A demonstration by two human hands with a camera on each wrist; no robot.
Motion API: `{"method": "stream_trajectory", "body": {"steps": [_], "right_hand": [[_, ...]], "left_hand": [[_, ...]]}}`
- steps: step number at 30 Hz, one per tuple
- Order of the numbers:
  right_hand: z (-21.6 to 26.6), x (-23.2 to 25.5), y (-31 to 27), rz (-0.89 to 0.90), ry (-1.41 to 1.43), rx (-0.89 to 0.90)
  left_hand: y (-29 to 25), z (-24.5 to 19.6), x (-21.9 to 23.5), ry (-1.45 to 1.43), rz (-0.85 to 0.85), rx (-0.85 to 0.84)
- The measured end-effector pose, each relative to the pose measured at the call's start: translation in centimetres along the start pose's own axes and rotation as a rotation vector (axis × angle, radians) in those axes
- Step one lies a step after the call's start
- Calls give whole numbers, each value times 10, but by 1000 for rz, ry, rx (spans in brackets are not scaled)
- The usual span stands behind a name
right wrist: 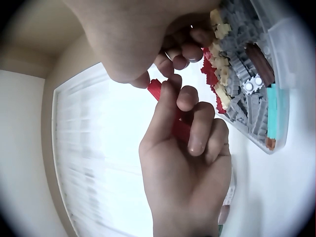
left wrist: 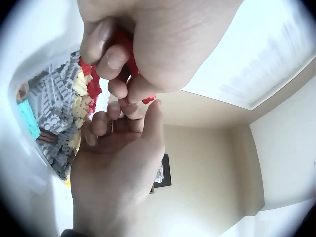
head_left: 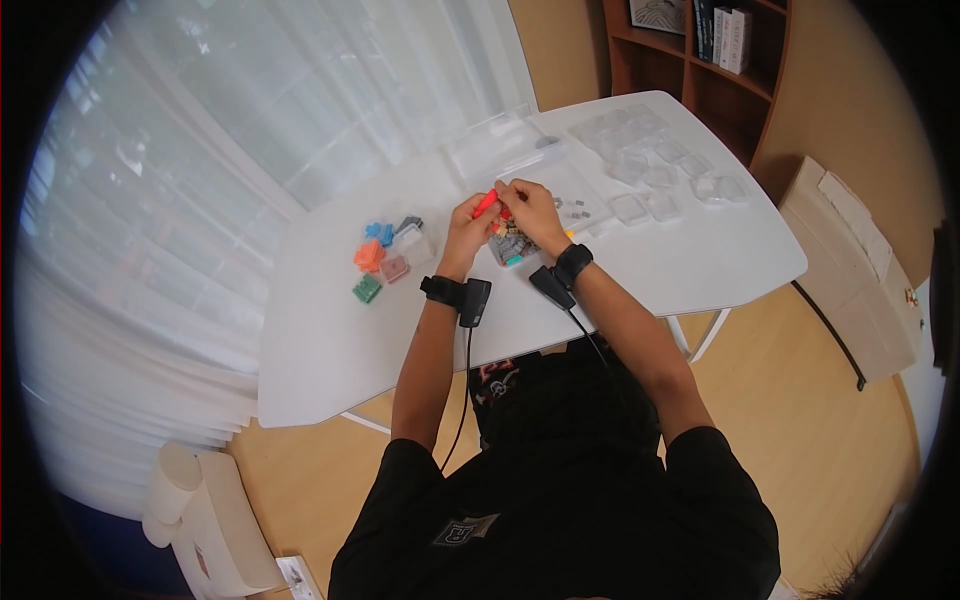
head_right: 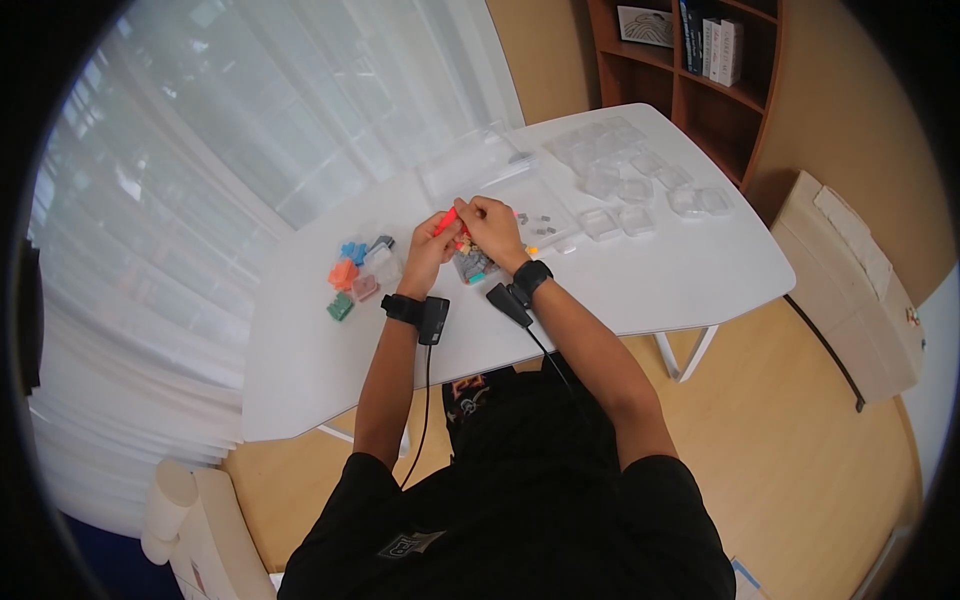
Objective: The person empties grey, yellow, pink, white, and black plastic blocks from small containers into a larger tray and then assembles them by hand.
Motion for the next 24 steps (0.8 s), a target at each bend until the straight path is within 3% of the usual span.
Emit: {"method": "stream_trajectory", "body": {"steps": [6,14,24], "right_hand": [[2,1,0,2,16,73],[0,0,1,28,82,93],[-5,2,5,124,150,-25]], "left_hand": [[0,1,1,5,143,46],[1,-1,1,-29,100,39],[2,-1,3,-83,168,83]]}}
Point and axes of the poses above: each hand's wrist, its own y-axis towards the middle knuckle, its own x-axis out of the back of the hand, z = x × y, the point moved 2 cm from there along y, towards the middle knuckle, and after that the axes turned 5 degrees about -y, right-handed, at the moved point
